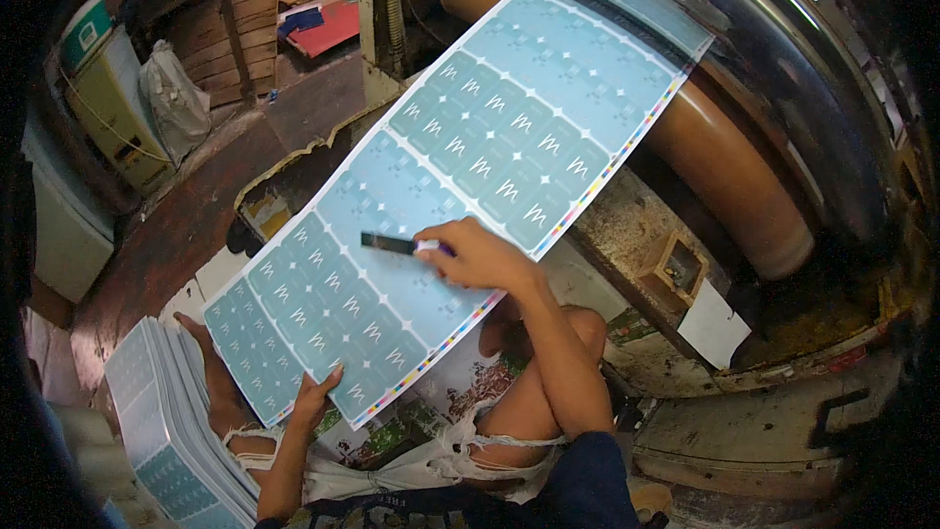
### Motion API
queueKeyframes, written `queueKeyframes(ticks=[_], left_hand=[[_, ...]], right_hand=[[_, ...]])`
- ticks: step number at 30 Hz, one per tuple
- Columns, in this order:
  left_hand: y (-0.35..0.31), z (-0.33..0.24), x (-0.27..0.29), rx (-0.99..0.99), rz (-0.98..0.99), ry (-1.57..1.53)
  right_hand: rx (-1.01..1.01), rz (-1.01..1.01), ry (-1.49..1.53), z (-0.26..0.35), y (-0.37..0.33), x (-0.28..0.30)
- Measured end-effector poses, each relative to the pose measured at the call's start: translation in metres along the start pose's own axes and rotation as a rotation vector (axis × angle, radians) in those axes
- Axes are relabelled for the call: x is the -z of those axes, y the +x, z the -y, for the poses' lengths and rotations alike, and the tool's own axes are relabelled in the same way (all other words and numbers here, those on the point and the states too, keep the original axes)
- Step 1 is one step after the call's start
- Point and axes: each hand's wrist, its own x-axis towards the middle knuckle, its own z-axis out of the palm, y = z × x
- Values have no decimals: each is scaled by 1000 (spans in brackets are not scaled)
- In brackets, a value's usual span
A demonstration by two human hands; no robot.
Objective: The person cuts sections from printed paper sheets emerging from a machine using a blade, then places the cut sheets onto a stack by hand.
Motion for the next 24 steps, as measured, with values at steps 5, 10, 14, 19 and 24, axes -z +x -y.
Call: queueKeyframes(ticks=[5, 10, 14, 19, 24], left_hand=[[-20, -10, 11, -34, -31, 35], [-25, -11, 17, -14, -41, -15], [-47, -8, 66, 56, -44, -23], [-76, 12, 138, 21, -60, 60], [-110, 18, 182, 102, -62, 16]], right_hand=[[-110, -790, -6, -35, -37, 114], [-58, -1394, 95, -94, -77, 222], [-134, -1352, 138, -134, -91, 213], [-118, -1287, 165, -159, -95, 143], [-159, -1275, 214, -141, -89, 86]])
